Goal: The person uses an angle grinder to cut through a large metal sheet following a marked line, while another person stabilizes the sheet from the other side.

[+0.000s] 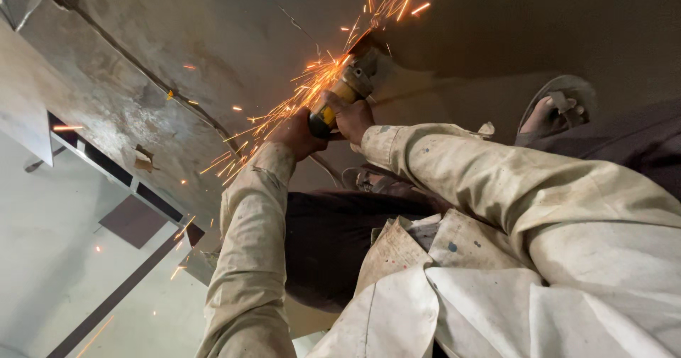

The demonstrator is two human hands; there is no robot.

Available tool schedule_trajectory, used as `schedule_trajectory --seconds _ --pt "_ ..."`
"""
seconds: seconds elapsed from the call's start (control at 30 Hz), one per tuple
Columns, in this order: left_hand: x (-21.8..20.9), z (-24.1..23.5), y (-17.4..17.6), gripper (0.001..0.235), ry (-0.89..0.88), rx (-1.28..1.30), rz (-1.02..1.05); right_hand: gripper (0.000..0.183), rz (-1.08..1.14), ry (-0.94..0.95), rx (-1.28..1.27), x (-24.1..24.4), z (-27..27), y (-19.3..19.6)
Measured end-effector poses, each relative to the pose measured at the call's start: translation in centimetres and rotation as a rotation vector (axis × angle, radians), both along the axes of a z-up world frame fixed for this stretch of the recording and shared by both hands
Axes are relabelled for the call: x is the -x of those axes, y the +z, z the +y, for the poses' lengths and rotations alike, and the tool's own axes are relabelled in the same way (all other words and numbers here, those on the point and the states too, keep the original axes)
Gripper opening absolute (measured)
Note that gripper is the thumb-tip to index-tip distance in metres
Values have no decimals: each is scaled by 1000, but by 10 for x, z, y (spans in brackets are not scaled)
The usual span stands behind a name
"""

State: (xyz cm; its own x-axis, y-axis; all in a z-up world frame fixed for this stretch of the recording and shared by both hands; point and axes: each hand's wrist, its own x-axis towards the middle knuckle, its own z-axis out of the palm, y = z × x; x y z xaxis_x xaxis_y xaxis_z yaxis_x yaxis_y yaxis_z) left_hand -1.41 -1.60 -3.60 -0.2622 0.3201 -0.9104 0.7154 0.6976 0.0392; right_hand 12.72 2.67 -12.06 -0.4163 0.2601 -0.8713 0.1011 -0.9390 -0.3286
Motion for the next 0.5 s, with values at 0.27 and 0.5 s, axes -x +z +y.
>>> schedule_trajectory --seconds 0.27,0.5 --pt "1 -6 -7 59 25 -145 -89 63 -29 45 -24 1 -1 -5" --pt "-4 13 15 62 49 -54 -29 62 -36 61 -87 0 -5 -13"
